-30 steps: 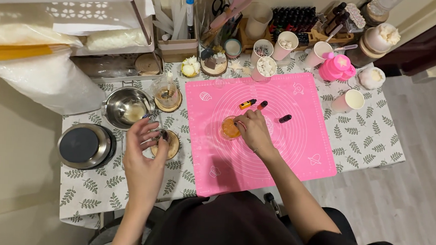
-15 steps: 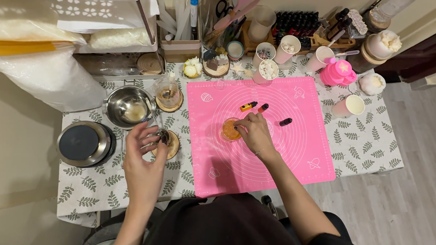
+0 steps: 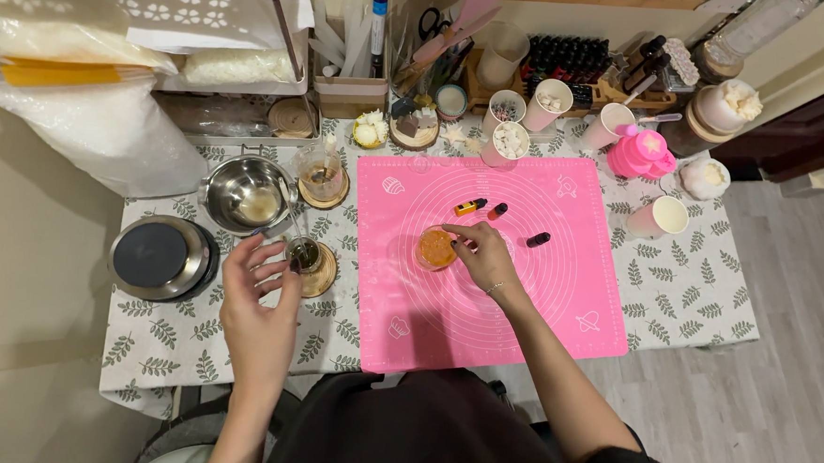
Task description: Preparing a wax star decoration for a candle, including melting wax and applying details.
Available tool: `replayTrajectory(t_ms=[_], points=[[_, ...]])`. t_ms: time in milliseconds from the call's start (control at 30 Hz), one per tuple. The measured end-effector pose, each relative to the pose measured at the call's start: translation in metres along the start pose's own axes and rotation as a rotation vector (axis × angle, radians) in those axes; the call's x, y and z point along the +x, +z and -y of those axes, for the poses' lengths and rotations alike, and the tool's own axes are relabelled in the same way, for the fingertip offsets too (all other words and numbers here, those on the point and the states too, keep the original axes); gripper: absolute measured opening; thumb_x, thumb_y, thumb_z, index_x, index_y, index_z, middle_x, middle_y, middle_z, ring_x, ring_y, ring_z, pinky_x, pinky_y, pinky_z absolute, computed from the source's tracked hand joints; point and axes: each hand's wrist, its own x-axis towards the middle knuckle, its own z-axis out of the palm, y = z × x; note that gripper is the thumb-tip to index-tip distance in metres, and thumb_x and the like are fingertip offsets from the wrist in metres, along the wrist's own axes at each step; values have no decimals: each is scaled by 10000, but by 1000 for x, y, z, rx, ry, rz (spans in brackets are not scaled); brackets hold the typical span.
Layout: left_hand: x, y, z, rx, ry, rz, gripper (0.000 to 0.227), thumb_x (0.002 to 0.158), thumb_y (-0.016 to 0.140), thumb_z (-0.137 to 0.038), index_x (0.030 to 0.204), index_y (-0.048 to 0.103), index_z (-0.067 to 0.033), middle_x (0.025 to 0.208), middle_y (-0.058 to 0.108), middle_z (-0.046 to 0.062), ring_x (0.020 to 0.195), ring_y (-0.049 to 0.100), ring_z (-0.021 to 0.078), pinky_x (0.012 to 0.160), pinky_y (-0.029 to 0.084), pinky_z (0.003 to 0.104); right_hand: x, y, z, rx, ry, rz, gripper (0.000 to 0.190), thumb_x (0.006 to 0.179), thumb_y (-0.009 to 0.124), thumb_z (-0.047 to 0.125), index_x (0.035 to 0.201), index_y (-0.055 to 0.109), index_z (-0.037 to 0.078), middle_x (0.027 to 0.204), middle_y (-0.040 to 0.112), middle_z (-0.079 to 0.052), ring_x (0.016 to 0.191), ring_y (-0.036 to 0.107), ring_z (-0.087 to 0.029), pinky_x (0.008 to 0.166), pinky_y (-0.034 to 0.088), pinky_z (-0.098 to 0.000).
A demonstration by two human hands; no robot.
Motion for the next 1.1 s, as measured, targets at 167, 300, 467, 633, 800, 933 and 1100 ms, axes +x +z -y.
replayTrajectory(t_ms=[167,300,467,633,800,933,1100], points=[[-3,-6,12,1,9,-63,538,927,640,-23,1429,447,-7,1281,662,128,1054,671,167,850,553,278,5,6,-9,-37,-49,-39,356,889,662,98,1214,768,196,908,600,-112,833,606,-240,819,526,-391],[-4,-8,17,2,-14,-136,507,932,641,-19,1409,470,-12,1242,668,118,1018,669,151,796,549,268,9,12,-15,-96,-79,-52,260,883,700,129,1120,792,179,899,585,-112,864,583,-252,832,509,-401],[-5,-9,17,-9,-9,-167,508,937,647,-17,1414,469,-16,1231,662,113,1016,666,139,781,550,261,7,14,-16,-124,-91,-33,263,889,668,99,1107,794,174,896,583,-108,912,534,-275,860,490,-408],[-7,-3,18,11,-16,-143,508,953,653,-23,1425,466,-33,1238,672,123,997,661,155,770,549,270,4,12,-24,-121,-102,-90,336,892,631,64,1151,801,192,903,582,-113,886,537,-278,850,486,-408],[-10,1,11,15,4,-80,343,956,671,-69,1289,607,-17,1182,711,104,983,695,149,798,567,254,-10,-3,-13,-3,34,-83,293,937,626,110,1199,748,153,943,600,-111,853,597,-226,787,532,-350],[-3,7,7,110,-33,37,204,1011,638,-148,1128,769,-45,1151,750,88,969,709,152,720,552,273,-20,-10,-6,151,27,-191,211,937,649,139,1103,705,23,927,664,-99,772,610,-187,734,525,-333],[0,23,16,65,42,97,260,978,646,-198,1135,762,-26,1074,780,98,900,747,148,773,572,262,-26,-11,-2,362,195,-141,229,1015,523,208,992,654,21,705,642,-64,659,609,-142,666,493,-304]])
